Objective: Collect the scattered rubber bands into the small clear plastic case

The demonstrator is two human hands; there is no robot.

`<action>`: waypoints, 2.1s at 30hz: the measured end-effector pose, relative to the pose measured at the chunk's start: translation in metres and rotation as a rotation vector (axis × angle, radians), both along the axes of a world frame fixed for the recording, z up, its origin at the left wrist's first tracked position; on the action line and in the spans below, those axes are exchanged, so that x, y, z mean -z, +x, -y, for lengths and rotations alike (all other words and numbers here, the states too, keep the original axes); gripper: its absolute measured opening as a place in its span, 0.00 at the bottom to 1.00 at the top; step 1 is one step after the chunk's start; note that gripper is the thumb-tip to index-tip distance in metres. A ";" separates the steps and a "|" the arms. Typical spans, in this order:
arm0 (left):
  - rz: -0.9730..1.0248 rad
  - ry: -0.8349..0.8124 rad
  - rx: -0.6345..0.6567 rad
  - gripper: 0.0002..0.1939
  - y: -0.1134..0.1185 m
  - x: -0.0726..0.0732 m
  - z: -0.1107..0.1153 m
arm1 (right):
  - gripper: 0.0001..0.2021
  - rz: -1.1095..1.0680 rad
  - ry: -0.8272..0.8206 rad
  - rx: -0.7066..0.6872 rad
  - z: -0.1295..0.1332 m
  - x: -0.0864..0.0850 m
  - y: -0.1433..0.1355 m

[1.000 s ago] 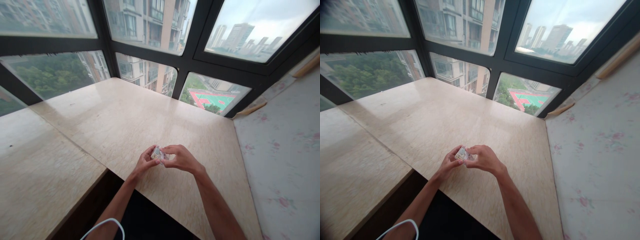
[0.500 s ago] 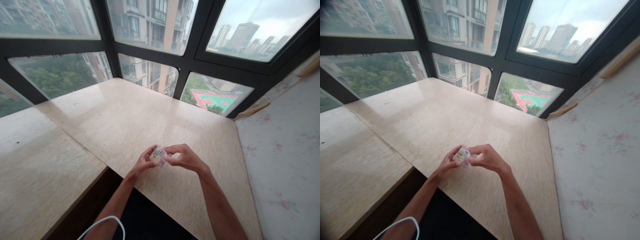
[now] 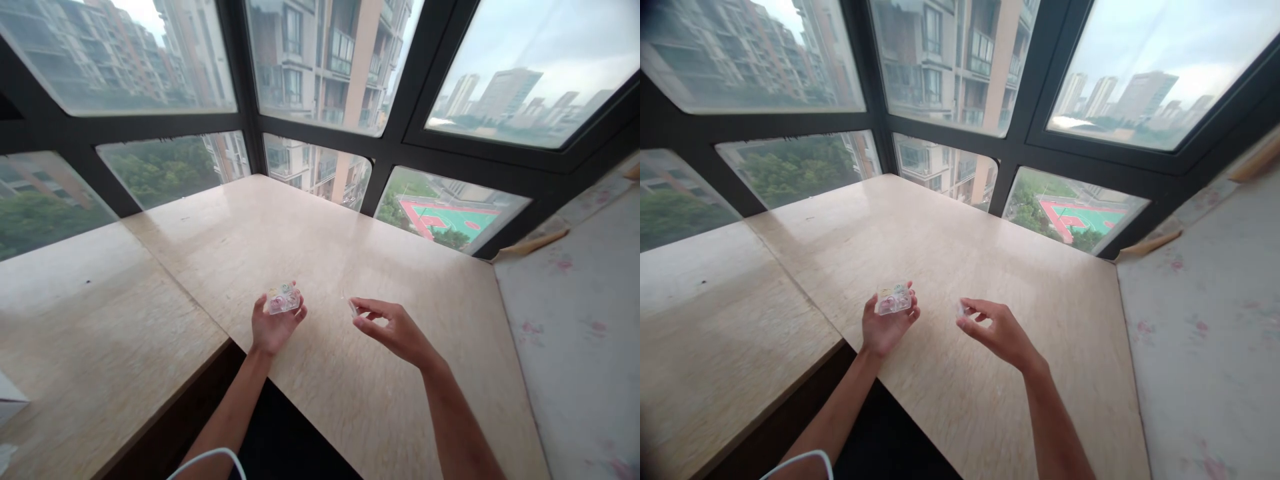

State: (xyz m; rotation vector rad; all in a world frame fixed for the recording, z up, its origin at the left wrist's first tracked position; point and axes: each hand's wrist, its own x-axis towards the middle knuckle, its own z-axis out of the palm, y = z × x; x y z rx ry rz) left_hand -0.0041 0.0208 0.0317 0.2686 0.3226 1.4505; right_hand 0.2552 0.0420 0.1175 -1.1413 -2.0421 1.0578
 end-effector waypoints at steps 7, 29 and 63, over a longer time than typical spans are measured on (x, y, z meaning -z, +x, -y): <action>-0.504 -0.141 -0.258 0.20 -0.067 -0.013 -0.037 | 0.22 0.045 -0.010 -0.040 0.001 0.001 0.001; -1.892 -0.102 -0.426 0.33 -0.123 -0.026 -0.088 | 0.22 0.112 -0.002 -0.109 -0.001 0.013 0.000; -1.014 0.599 0.518 0.34 0.234 0.014 0.036 | 0.13 -1.425 -0.590 1.040 0.108 0.081 0.175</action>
